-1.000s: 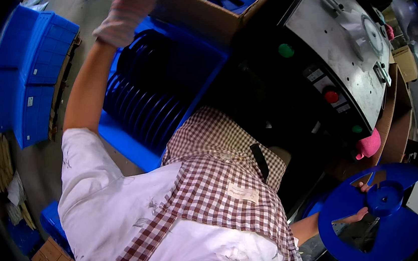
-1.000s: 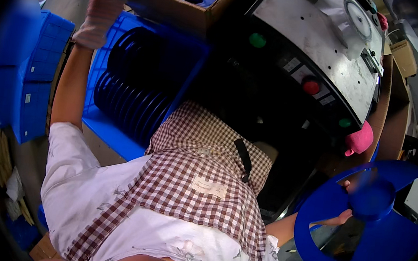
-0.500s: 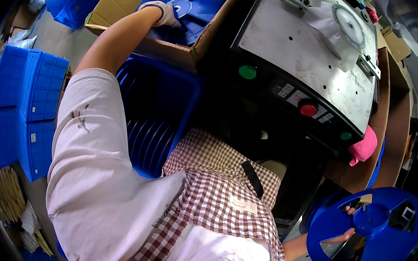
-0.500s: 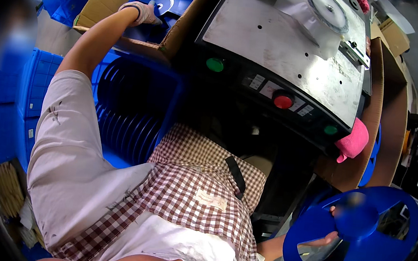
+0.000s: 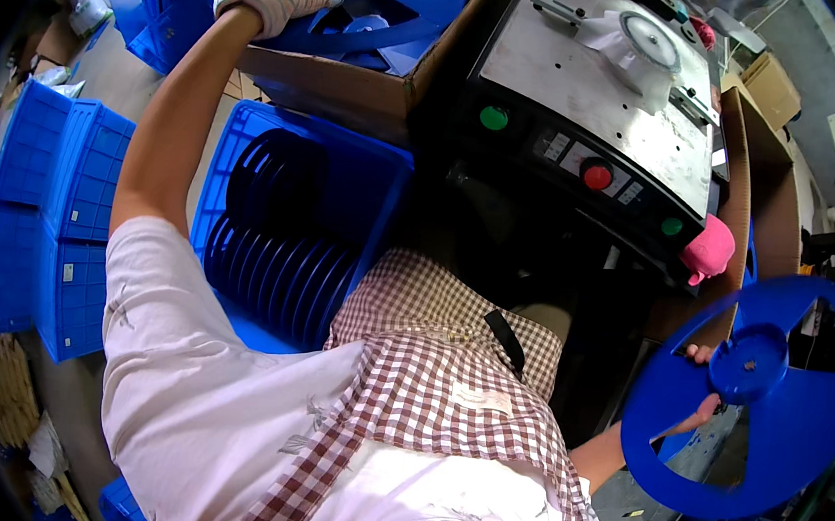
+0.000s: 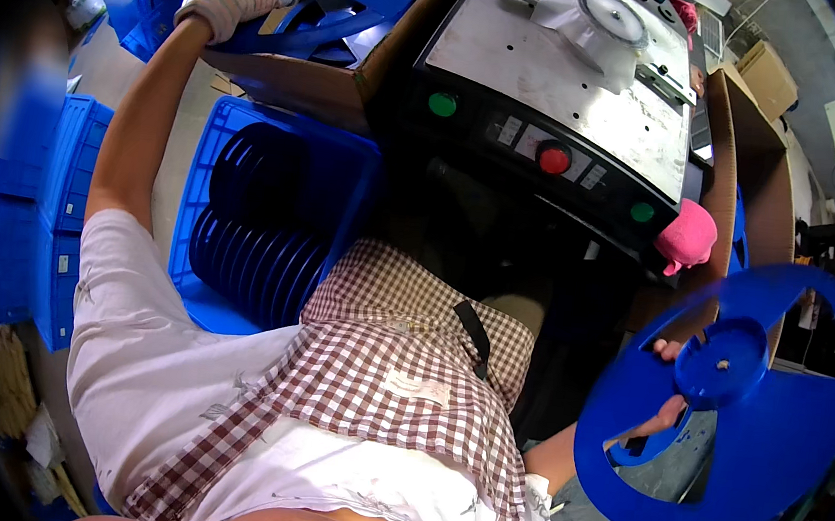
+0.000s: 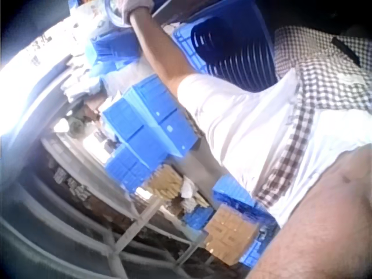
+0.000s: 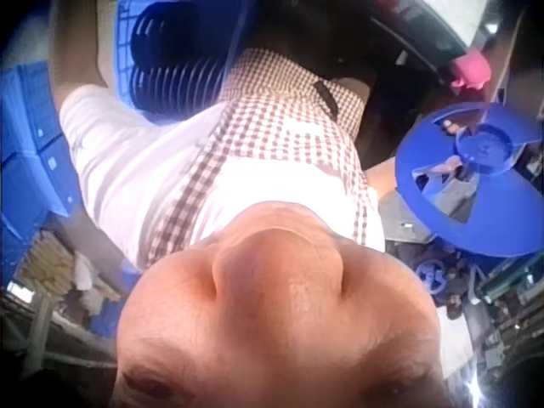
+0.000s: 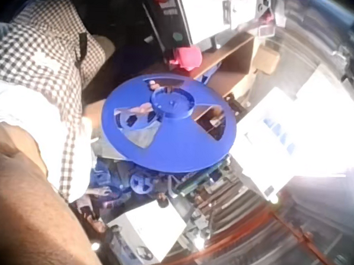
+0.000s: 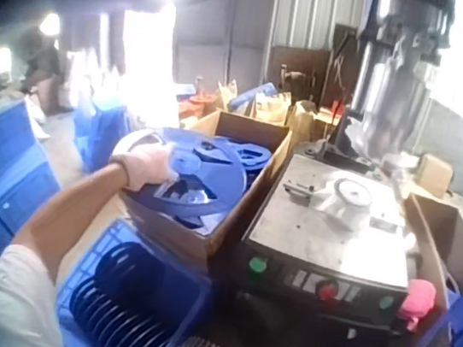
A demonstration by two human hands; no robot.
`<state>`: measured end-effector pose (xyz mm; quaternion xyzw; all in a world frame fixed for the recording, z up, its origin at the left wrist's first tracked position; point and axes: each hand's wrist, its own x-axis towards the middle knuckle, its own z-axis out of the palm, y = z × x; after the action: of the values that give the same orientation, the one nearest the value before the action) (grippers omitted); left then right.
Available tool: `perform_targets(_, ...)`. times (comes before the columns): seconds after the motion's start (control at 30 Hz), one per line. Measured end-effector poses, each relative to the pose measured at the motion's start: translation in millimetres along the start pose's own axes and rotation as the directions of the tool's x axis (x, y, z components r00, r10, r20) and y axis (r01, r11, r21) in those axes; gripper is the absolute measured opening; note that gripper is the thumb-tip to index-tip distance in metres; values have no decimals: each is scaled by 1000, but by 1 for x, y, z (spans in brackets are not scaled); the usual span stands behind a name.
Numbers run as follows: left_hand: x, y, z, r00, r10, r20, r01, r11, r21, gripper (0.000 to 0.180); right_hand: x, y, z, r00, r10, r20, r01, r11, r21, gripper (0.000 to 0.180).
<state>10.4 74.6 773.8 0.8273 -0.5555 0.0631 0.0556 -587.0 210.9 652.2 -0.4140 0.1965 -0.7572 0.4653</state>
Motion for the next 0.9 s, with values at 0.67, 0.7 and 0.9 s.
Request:
perform_targets(0.67,-155,212,70,68,933,-354,-950,169,262,56,-11,150,57,625,676,390,-777,496,387,71)
perform_targets(0.7,-156,215,78,89,926,-368,-959,180,220,57,-14,150,55,629,678,380,-774,504,382,71)
perform_targets(0.9,-176,225,98,218,865,-452,-952,290,96,33,-17,147,46,660,666,349,-751,571,331,75)
